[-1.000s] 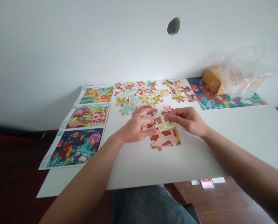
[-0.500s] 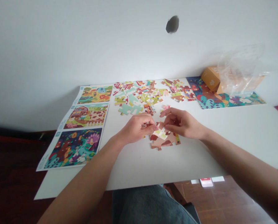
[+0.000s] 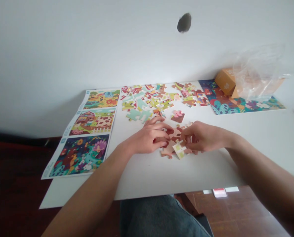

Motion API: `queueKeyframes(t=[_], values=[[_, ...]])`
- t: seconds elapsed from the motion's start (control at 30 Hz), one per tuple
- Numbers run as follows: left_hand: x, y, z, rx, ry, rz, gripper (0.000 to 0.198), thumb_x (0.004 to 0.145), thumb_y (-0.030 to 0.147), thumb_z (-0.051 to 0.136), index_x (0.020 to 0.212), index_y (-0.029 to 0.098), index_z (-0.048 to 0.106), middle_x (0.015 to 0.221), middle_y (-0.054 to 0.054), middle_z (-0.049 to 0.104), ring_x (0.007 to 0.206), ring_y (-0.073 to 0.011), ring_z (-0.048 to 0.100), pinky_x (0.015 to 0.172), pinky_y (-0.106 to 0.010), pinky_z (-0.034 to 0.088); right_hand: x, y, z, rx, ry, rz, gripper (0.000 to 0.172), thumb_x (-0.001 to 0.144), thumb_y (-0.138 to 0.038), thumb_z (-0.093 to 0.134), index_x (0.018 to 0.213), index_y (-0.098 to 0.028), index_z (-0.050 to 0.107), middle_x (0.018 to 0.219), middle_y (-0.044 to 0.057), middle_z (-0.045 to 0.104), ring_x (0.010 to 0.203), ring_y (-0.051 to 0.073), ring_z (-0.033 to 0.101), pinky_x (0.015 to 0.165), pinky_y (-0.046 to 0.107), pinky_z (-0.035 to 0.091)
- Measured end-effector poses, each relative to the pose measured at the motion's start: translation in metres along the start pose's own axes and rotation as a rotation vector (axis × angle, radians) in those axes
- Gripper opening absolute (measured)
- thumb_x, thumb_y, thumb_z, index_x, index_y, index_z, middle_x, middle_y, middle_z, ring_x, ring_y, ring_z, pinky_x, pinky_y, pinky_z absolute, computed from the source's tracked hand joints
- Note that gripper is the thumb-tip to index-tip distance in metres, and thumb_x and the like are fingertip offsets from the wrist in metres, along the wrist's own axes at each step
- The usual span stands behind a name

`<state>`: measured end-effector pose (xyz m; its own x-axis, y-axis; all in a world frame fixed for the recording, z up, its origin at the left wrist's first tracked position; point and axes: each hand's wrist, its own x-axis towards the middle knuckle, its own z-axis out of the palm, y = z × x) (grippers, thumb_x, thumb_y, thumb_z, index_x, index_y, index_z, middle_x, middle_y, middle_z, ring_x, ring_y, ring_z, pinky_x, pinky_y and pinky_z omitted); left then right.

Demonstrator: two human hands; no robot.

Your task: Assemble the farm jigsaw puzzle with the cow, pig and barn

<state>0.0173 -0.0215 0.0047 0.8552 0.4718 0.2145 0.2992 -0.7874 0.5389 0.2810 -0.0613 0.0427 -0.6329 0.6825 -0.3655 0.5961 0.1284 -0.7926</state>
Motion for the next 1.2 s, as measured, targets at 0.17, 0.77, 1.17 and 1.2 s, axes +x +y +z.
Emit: queueKeyframes(t=[0.17, 0.77, 1.17, 1.2], values=[[0.000, 0.000, 0.000, 0.000, 0.004, 0.006, 0.021, 0.083, 0.015, 0.069, 0.100, 0.027, 0.076, 0.127, -0.004, 0.066, 0.136, -0.0304, 0.042, 0.119, -0.052, 0.029, -0.001, 0.000, 0.001, -0.014, 0.012, -0.033, 0.022, 0.082, -0.030, 0.064, 0.063, -0.019, 0.067, 0.050, 0.000, 0.063, 0.041, 0.011, 0.052, 0.041, 0.023, 0.032], [-0.010, 0.001, -0.033, -0.438, 0.170, -0.307, 0.025, 0.092, 0.035, 0.059, 0.100, 0.017, 0.073, 0.072, -0.002, 0.067, 0.055, -0.0117, 0.054, 0.048, -0.023, 0.039, 0.020, -0.003, 0.022, -0.132, 0.367, -0.171, 0.022, 0.087, -0.034, 0.065, 0.097, -0.016, 0.073, 0.063, -0.001, 0.061, 0.054, 0.009, 0.048, 0.054, 0.024, 0.031], [-0.068, 0.034, 0.002, 0.047, 0.357, -0.411, 0.029, 0.093, 0.026, 0.060, 0.120, 0.023, 0.069, 0.112, -0.008, 0.065, 0.108, -0.0211, 0.061, 0.098, -0.035, 0.048, 0.027, 0.006, 0.020, -0.311, 0.349, -0.167, 0.022, 0.087, -0.030, 0.062, 0.101, -0.020, 0.075, 0.069, 0.000, 0.064, 0.060, 0.012, 0.052, 0.058, 0.024, 0.032], [-0.074, 0.038, 0.008, 0.090, 0.407, -0.399, 0.031, 0.091, 0.026, 0.062, 0.122, 0.023, 0.067, 0.118, -0.009, 0.062, 0.114, -0.0228, 0.059, 0.103, -0.038, 0.046, 0.027, 0.007, 0.020, -0.310, 0.348, -0.169, 0.022, 0.086, -0.030, 0.062, 0.101, -0.020, 0.075, 0.070, 0.001, 0.065, 0.061, 0.012, 0.052, 0.058, 0.025, 0.032]])
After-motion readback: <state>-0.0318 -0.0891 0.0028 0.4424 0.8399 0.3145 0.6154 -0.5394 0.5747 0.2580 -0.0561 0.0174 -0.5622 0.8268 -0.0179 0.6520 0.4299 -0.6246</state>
